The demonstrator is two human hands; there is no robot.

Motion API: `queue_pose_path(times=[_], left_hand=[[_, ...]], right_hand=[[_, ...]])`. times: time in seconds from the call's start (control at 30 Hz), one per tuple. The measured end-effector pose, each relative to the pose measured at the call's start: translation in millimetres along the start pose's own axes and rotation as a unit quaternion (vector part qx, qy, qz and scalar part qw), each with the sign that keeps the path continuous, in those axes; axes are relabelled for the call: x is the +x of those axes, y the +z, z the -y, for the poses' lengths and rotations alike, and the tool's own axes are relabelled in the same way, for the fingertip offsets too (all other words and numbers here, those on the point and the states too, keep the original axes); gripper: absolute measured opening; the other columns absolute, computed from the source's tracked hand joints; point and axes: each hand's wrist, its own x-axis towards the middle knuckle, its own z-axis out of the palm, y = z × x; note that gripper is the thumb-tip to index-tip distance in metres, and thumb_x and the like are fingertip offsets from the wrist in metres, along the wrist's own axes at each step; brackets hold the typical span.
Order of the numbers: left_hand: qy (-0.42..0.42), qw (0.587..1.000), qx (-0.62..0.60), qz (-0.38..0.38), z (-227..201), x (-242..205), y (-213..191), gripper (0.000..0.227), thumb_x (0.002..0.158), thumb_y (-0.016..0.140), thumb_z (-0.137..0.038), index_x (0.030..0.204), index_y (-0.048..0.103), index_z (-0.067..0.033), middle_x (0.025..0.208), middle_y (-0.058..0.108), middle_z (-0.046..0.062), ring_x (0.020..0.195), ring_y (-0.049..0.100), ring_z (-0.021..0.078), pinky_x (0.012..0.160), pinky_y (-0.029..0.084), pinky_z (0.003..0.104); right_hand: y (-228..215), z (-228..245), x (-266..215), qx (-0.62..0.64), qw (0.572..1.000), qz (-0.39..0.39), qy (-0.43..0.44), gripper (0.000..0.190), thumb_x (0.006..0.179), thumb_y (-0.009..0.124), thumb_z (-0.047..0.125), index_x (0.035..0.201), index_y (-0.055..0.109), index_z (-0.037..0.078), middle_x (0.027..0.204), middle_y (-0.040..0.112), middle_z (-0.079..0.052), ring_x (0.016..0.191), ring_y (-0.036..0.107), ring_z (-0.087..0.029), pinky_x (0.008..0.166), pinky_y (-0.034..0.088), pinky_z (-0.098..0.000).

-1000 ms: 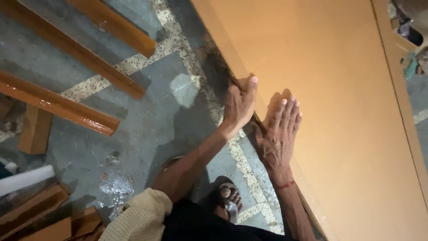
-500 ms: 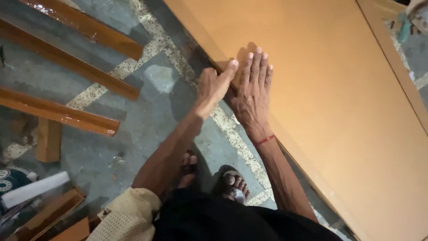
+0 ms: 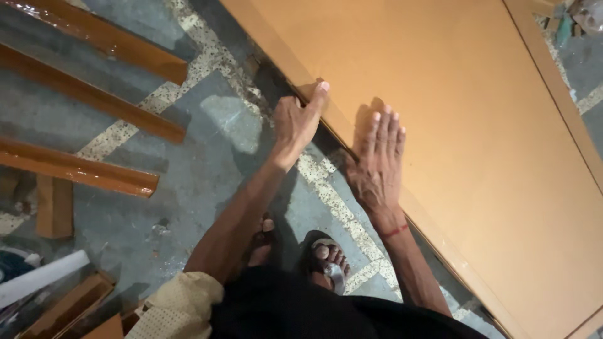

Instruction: The person rubs the surface of a large flat wooden panel with both hands, moving along the edges and center. They then pick up a long, narrow wooden strip and align it with the edge of the panel, pressing it into place.

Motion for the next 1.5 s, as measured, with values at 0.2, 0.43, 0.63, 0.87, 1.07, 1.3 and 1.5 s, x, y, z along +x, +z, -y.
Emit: queue_pose_path(times=[0.2,0.43,0.63,0.87,1.07,1.3,1.5], left_hand=[[-0.026,0.999,0.028,0.019,-1,6,-3,0.064,0.084,0.067,-0.056,0.103,0.078,0.0035,0.094,0.080,0.020,0.091,0.079,0.0282,0.081,0.058,0.040],[0.009,0.999,0.044,-0.021,1,7,-2,0.063,0.083,0.071,-0.057,0.102,0.078,0.0027,0.097,0.078,0.020,0.093,0.076,0.0309,0.083,0.056,0.040],[0.031,0.999,-0.043,-0.005,13,-1,5,0.057,0.087,0.067,-0.050,0.102,0.076,0.0039,0.090,0.081,0.018,0.089,0.078,0.0286,0.079,0.057,0.040],[0.016,0.999,0.036,-0.037,10,3,8,0.056,0.088,0.069,-0.050,0.099,0.078,0.0034,0.089,0.079,0.017,0.083,0.075,0.0233,0.078,0.056,0.037],[0.058,0.995,-0.072,-0.020,9,-1,11,0.055,0.089,0.066,-0.049,0.105,0.077,0.0027,0.092,0.080,0.014,0.085,0.075,0.0216,0.076,0.057,0.036],[-0.006,0.999,-0.017,-0.045,8,-1,15,0.056,0.090,0.067,-0.050,0.096,0.079,0.0039,0.085,0.080,0.016,0.081,0.075,0.0217,0.075,0.057,0.037],[0.057,0.995,-0.011,-0.076,13,-5,20,0.057,0.091,0.063,-0.052,0.104,0.077,0.0019,0.091,0.080,0.016,0.087,0.076,0.0227,0.078,0.056,0.038]], right_hand=[[20,29,54,0.026,0.999,-0.038,-0.016,0.103,0.107,0.055,0.063,0.163,0.002,-0.005,0.170,-0.002,-0.026,0.160,0.000,-0.039,0.132,0.001,-0.0496],[5,5,15,0.046,0.999,0.000,-0.004,0.099,0.102,0.062,0.049,0.163,0.003,-0.002,0.170,-0.001,-0.026,0.160,0.000,-0.038,0.131,0.001,-0.0493],[-13,-52,-79,0.035,0.998,0.021,0.038,0.110,0.079,0.076,0.012,0.162,0.005,0.000,0.170,0.005,-0.026,0.159,0.004,-0.040,0.132,0.004,-0.0509],[8,-9,11,0.021,0.998,-0.047,-0.043,0.105,0.089,0.071,0.001,0.167,0.001,-0.005,0.174,0.001,-0.028,0.164,0.002,-0.040,0.136,0.004,-0.0515],[-2,28,64,0.031,0.999,0.018,-0.029,0.105,0.077,0.067,0.003,0.162,0.006,-0.005,0.170,0.001,-0.027,0.160,0.000,-0.041,0.133,0.003,-0.0514],[-15,32,59,-0.024,0.997,-0.024,-0.064,0.112,0.075,0.073,-0.001,0.167,0.009,-0.006,0.174,0.002,-0.027,0.163,0.001,-0.041,0.133,0.002,-0.0519],[-17,32,55,0.079,0.992,-0.052,-0.079,0.110,0.075,0.077,0.009,0.163,0.012,-0.007,0.170,0.005,-0.028,0.160,0.002,-0.043,0.130,0.001,-0.0544]])
